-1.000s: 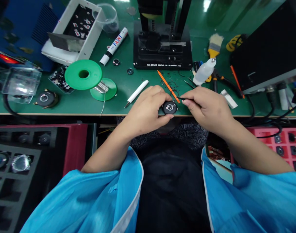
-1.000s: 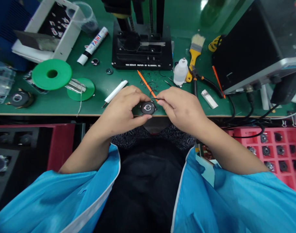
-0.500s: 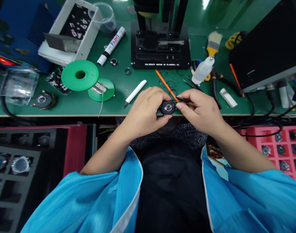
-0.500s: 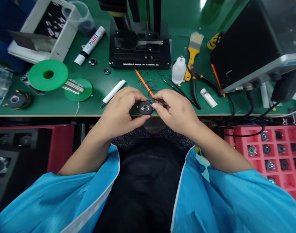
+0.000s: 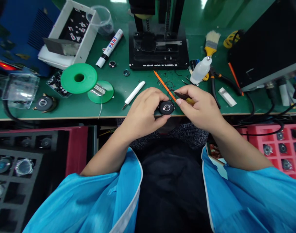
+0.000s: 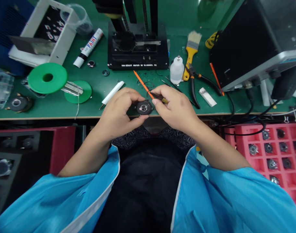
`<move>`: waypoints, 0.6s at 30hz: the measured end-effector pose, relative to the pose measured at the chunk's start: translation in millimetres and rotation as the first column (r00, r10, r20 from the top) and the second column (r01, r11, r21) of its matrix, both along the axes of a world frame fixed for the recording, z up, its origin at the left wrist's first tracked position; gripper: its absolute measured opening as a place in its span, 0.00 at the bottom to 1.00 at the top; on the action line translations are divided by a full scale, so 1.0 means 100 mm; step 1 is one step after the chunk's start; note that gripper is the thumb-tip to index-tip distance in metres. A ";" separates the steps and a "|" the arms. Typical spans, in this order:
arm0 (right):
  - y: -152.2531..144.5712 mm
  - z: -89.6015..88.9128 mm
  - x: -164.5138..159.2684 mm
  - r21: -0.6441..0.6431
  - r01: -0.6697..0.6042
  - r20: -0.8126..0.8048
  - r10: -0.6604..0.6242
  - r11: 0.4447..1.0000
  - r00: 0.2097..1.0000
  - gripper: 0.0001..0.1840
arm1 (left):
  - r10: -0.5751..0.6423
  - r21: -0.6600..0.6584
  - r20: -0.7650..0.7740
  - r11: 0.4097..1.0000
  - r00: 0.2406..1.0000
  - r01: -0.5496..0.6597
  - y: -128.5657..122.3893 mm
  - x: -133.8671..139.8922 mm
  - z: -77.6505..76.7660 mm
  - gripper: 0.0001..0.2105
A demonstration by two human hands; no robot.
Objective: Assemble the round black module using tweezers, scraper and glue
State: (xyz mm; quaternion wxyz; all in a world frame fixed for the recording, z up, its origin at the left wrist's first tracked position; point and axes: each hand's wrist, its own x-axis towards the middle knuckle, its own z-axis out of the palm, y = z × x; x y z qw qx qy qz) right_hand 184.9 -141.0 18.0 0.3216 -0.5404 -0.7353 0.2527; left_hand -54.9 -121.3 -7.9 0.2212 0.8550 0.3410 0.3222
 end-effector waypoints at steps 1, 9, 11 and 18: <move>0.01 -0.01 0.00 0.013 0.011 -0.009 -0.011 1.000 1.000 0.14 | 0.011 0.001 0.001 1.000 1.000 -0.011 0.00 -0.01 0.01 0.15; 0.02 -0.06 0.05 0.077 0.039 -0.087 -0.032 0.996 0.996 0.13 | 0.041 0.231 -0.351 0.972 0.935 0.044 0.04 -0.09 0.33 0.16; 0.01 -0.07 0.06 0.073 0.038 -0.086 -0.031 0.997 0.996 0.12 | 0.006 0.226 -0.471 0.967 0.882 0.115 0.08 -0.10 0.43 0.14; 0.00 -0.16 0.04 0.152 0.003 -0.022 0.001 0.988 1.000 0.12 | -0.048 0.109 -0.224 0.991 0.973 0.074 0.36 -0.26 0.50 0.22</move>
